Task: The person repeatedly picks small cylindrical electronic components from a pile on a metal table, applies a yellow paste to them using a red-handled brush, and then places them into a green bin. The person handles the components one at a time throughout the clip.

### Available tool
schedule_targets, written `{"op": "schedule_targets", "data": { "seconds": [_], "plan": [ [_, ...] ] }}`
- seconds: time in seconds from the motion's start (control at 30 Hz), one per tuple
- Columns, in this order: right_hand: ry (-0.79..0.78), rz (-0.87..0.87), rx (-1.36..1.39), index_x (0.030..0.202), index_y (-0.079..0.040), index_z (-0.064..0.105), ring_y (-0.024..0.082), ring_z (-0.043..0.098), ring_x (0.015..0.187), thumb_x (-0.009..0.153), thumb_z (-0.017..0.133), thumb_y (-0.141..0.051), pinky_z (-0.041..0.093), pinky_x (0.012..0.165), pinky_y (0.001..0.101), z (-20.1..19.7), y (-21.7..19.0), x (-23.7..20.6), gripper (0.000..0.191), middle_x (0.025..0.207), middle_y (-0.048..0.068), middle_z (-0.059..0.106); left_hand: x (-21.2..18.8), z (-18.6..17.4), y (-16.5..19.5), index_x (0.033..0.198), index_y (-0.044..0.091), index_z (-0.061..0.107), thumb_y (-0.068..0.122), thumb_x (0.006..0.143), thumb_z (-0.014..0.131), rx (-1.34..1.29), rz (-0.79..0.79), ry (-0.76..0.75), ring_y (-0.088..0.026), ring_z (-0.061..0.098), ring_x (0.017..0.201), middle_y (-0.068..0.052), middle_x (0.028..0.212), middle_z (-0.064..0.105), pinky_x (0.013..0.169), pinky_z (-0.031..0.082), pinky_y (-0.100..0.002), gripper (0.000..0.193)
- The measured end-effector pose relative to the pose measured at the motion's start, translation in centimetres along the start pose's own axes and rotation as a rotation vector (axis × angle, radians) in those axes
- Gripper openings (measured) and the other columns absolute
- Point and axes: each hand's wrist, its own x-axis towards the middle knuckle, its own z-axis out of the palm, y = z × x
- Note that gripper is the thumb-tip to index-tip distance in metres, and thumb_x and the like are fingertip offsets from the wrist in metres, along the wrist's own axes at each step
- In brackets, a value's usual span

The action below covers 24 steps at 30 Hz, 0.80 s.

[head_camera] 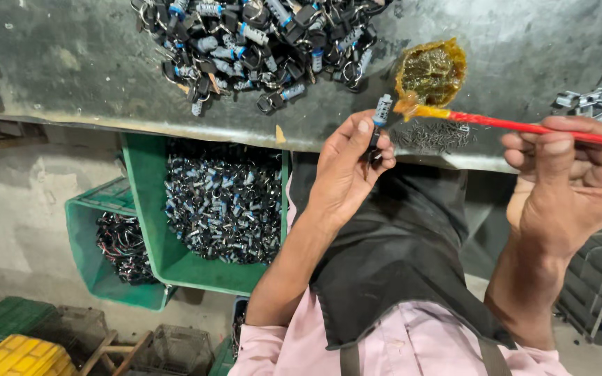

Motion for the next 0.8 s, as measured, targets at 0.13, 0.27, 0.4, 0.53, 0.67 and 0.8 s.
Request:
{"op": "schedule_targets", "data": {
  "seconds": [0.13,0.27,0.4,0.53,0.67,0.8],
  "plan": [
    [-0.006,-0.067,-0.076,0.123,0.013,0.061,0.03,0.076,0.089,0.121,0.068,-0.002,0.066,0.081,0.0357,1.9,-1.0,0.1,0.016,0.103,0.022,0.069,-0.7,-0.5,-0.1,0.124,0.004,0.061,0.024,0.109,0.064,-0.029,-0.018,-0.04,-0.015,0.062,0.086,-0.005,0.094,0.065,0.081,0.054,-0.032,0.025],
    [-0.07,-0.117,-0.134,0.125,0.009,0.061,0.027,0.075,0.093,0.123,0.065,-0.008,0.065,0.084,0.0334,3.4,-1.8,1.0,0.018,0.108,0.019,0.068,-2.1,0.4,1.0,0.131,0.002,0.06,0.024,0.111,0.066,-0.093,0.006,-0.139,-0.014,0.059,0.086,-0.005,0.092,0.063,0.082,0.051,-0.032,0.031],
    [-0.36,0.098,-0.469,0.122,0.004,0.069,0.019,0.072,0.092,0.119,0.063,-0.016,0.06,0.085,0.0277,3.0,-4.2,1.9,0.022,0.106,0.014,0.074,-7.8,0.1,8.3,0.132,0.001,0.066,0.026,0.107,0.069,0.409,0.072,-0.148,-0.017,0.058,0.085,-0.006,0.093,0.063,0.08,0.049,-0.034,0.036],
    [-0.668,-0.004,-0.902,0.12,-0.015,0.077,0.019,0.065,0.073,0.095,0.075,-0.019,0.052,0.065,0.0314,5.2,-3.2,0.5,0.026,0.095,0.007,0.072,-12.9,-3.3,15.5,0.087,0.023,0.077,0.025,0.072,0.075,2.411,0.221,0.022,-0.032,0.065,0.101,-0.007,0.119,0.072,0.083,0.051,-0.047,0.016],
    [-0.684,-0.276,-0.982,0.124,-0.02,0.077,0.023,0.06,0.086,0.092,0.08,-0.022,0.051,0.074,0.037,8.1,0.2,-1.5,0.032,0.095,0.003,0.064,-11.9,-3.8,15.1,0.107,0.015,0.073,0.019,0.088,0.073,2.32,0.502,0.348,-0.033,0.063,0.107,-0.006,0.11,0.067,0.089,0.052,-0.046,0.019],
    [-0.633,-0.356,-1.044,0.124,-0.023,0.077,0.021,0.055,0.086,0.092,0.082,-0.024,0.049,0.071,0.0359,9.0,2.2,-2.4,0.032,0.095,0.0,0.061,-4.5,-2.1,11.6,0.12,0.013,0.069,0.015,0.089,0.076,2.156,0.743,0.394,-0.032,0.06,0.099,-0.01,0.103,0.058,0.081,0.051,-0.045,0.032]
  ]
}}
